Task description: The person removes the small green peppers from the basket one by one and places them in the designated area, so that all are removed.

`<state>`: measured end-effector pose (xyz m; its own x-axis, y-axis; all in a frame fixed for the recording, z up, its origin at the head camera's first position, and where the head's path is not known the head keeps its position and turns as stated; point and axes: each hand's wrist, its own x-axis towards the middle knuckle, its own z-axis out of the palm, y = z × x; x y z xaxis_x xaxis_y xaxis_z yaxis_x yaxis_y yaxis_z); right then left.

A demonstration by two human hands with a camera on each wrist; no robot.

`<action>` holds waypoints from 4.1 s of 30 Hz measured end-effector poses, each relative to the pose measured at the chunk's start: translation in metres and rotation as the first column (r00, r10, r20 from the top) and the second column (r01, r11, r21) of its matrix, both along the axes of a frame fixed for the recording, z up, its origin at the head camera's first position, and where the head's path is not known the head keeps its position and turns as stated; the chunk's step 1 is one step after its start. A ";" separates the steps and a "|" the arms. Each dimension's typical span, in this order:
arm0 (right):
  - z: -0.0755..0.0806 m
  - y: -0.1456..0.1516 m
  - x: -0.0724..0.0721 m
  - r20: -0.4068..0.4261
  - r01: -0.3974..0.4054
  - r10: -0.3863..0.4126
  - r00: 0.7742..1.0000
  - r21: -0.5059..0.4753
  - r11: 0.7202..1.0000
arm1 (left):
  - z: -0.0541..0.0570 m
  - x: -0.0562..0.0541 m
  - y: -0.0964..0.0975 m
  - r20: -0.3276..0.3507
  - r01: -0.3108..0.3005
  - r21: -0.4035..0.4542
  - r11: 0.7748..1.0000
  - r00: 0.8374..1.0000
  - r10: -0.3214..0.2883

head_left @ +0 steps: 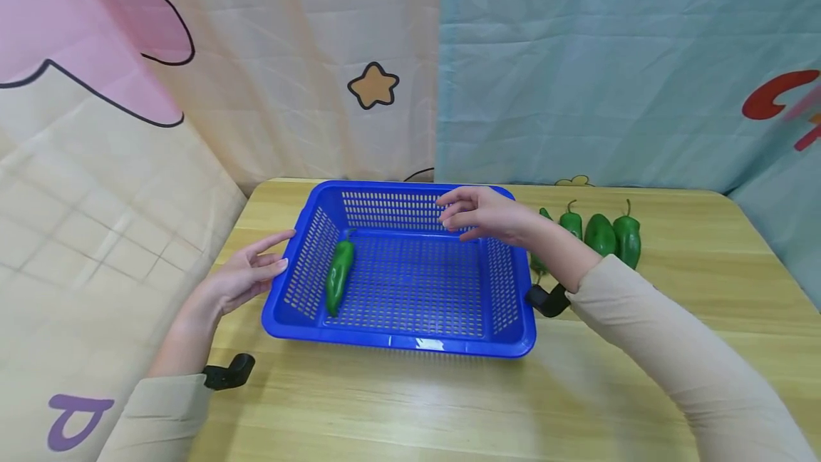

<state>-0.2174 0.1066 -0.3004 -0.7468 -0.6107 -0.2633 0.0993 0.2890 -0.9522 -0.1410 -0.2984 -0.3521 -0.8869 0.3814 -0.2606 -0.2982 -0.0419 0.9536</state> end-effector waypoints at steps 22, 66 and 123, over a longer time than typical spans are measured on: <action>-0.006 -0.041 0.002 -0.035 -0.064 0.066 0.997 0.034 0.997 | -0.001 -0.002 0.000 0.003 -0.006 -0.017 1.000 1.000 0.006; -0.058 -0.139 0.008 0.079 -0.036 0.031 0.996 0.055 0.998 | -0.001 -0.001 -0.001 -0.013 -0.002 -0.026 1.000 1.000 0.001; -0.086 -0.180 0.007 0.002 0.010 -0.011 1.000 0.150 0.989 | 0.000 -0.002 -0.001 -0.020 -0.010 -0.050 0.999 1.000 0.009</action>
